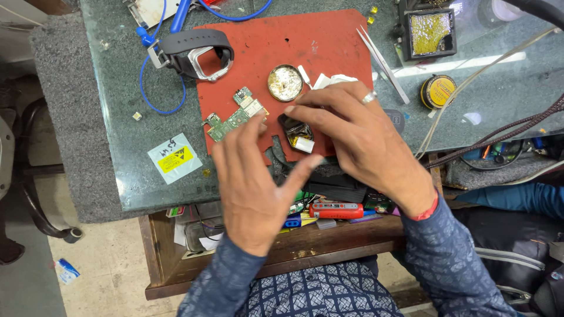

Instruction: The person uses tweezers and a soldering iron to work on a disassembled smartwatch on a red mat. They then open a drawer, retrieve small parts from plastic containers, and place them back into the containers before closing the drawer.

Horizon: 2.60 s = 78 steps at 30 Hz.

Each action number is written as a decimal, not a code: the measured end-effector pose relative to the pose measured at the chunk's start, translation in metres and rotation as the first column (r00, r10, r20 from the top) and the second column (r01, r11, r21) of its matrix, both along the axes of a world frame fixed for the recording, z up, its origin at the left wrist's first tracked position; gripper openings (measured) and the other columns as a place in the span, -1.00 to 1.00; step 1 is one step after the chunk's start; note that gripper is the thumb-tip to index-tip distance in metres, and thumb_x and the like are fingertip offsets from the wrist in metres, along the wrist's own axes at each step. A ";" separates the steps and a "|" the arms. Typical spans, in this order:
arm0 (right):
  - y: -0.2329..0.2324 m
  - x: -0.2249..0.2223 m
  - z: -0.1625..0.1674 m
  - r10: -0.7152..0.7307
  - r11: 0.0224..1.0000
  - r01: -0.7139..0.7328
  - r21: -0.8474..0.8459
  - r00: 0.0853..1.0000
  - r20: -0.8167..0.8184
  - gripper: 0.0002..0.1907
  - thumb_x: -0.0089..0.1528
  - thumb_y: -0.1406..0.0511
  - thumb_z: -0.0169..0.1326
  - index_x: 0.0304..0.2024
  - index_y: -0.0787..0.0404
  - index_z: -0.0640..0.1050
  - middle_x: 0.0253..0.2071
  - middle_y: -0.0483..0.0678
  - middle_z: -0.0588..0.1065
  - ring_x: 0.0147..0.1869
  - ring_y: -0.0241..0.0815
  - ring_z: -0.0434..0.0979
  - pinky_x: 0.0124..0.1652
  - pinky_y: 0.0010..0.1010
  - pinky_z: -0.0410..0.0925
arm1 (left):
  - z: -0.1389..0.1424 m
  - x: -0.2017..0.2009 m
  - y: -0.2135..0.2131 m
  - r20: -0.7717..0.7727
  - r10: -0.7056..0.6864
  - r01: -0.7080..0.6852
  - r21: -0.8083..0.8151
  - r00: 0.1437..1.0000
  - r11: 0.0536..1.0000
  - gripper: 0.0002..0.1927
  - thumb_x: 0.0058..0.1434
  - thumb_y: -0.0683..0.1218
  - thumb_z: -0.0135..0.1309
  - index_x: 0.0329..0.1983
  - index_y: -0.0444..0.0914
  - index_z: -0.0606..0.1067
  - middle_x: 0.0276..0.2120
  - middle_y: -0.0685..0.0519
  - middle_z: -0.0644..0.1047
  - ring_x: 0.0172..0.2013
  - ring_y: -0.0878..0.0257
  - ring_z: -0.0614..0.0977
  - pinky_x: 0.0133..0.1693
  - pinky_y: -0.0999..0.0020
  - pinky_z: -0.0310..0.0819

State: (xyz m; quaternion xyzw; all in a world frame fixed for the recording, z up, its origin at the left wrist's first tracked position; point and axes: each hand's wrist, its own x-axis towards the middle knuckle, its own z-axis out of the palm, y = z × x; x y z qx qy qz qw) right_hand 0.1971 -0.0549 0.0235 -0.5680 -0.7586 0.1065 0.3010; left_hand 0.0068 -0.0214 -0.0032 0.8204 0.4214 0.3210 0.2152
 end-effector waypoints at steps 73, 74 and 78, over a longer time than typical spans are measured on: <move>-0.025 0.033 -0.003 -0.347 0.935 0.347 -0.075 0.938 0.016 -0.72 0.34 0.41 0.26 0.09 0.28 0.54 0.12 -0.04 0.52 0.17 -0.05 0.54 0.15 -0.30 0.36 | -0.008 -0.029 0.033 0.220 -0.379 0.419 -0.178 0.899 0.890 -0.23 0.20 -0.22 0.34 0.44 -0.20 0.27 0.13 -0.05 0.48 0.13 0.02 0.54 0.17 0.15 0.49; -0.029 0.036 -0.008 -0.436 0.899 0.436 -0.042 0.900 0.001 -0.78 0.43 0.42 0.23 0.10 0.29 0.53 0.13 -0.04 0.50 0.13 -0.08 0.52 0.08 -0.37 0.36 | -0.008 -0.028 0.033 0.215 -0.382 0.421 -0.182 0.899 0.888 -0.24 0.20 -0.21 0.35 0.43 -0.20 0.28 0.13 -0.04 0.48 0.13 0.01 0.54 0.18 0.15 0.49; -0.045 0.037 -0.016 -0.584 0.810 0.586 -0.013 0.809 0.072 -0.78 0.42 0.47 0.15 0.11 0.35 0.49 0.10 0.02 0.41 0.07 -0.13 0.46 0.02 -0.47 0.36 | -0.006 -0.028 0.034 0.189 -0.394 0.425 -0.168 0.899 0.889 -0.25 0.21 -0.15 0.38 0.42 -0.20 0.29 0.13 -0.03 0.48 0.14 0.01 0.54 0.17 0.14 0.50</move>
